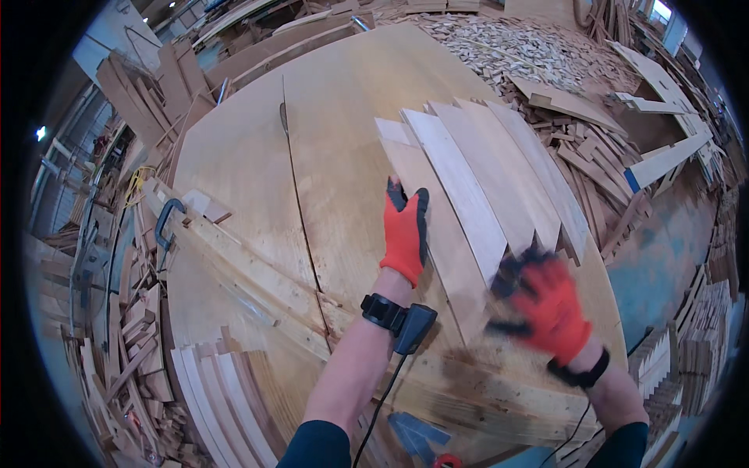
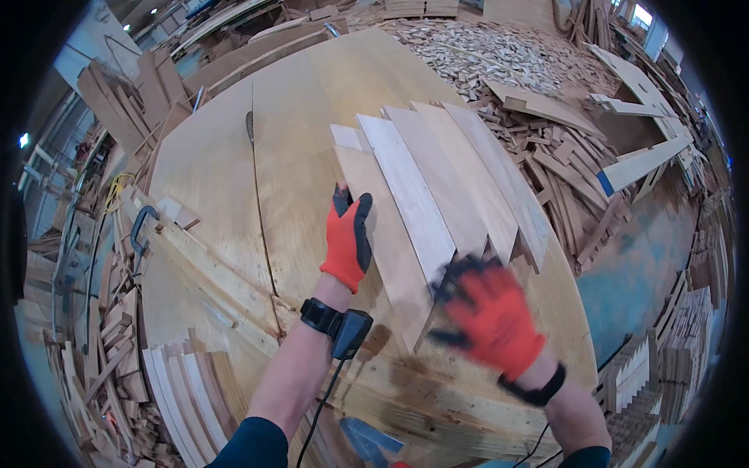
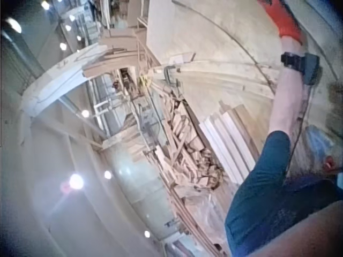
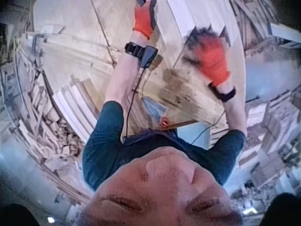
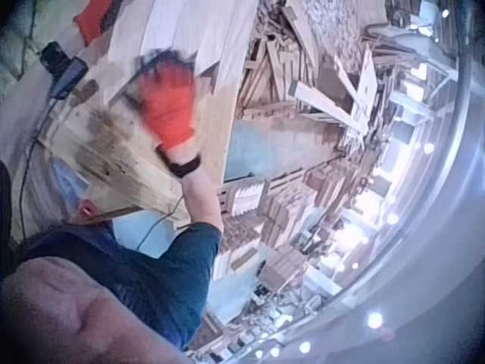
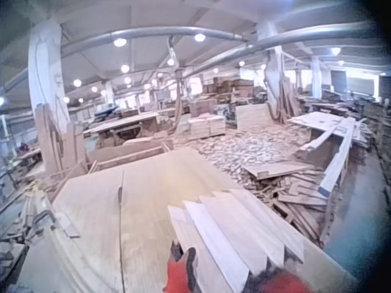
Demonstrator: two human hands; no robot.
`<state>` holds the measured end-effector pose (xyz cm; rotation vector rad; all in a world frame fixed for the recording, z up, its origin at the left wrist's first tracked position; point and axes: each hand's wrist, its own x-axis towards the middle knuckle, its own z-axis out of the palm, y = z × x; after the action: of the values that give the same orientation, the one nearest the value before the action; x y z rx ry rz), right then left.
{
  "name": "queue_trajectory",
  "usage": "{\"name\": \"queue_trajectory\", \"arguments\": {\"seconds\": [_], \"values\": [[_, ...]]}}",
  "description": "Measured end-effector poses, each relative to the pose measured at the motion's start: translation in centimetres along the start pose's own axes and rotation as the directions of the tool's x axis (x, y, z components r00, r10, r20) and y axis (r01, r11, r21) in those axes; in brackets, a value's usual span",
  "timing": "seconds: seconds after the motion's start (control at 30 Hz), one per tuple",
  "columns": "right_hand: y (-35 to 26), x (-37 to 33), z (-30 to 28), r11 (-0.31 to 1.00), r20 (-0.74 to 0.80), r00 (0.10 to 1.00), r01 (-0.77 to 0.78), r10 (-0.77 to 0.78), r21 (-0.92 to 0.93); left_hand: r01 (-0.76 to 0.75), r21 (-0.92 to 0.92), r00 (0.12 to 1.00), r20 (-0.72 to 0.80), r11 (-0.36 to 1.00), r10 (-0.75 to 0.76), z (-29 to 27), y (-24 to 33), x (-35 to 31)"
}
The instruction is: The person arranges thin wooden planks on a large workbench in a workshop. They pick up individual planks, place them in a staggered pattern, and adjust their positions to align them. The person occasionally moves to the floor to retrieve more planks from a pile and returns to the workbench to continue the arrangement.
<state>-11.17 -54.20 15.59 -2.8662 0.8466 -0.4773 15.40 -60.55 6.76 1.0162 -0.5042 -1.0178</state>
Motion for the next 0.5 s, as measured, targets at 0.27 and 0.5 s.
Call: {"name": "queue_trajectory", "arguments": {"seconds": [0.27,0.5], "values": [[-5.1,1.4,4.9,0.995,0.155,0.984,0.095,-0.087,-0.043,0.072,0.237,0.996,0.035,0.969,-0.083,-2.8,1.5,-4.2],[-5.2,3.7,4.7,0.991,0.394,0.918,0.0,0.052,-0.131,0.054,0.278,0.999,-0.007,0.959,-0.054,-10.6,9.0,-10.7]]}}
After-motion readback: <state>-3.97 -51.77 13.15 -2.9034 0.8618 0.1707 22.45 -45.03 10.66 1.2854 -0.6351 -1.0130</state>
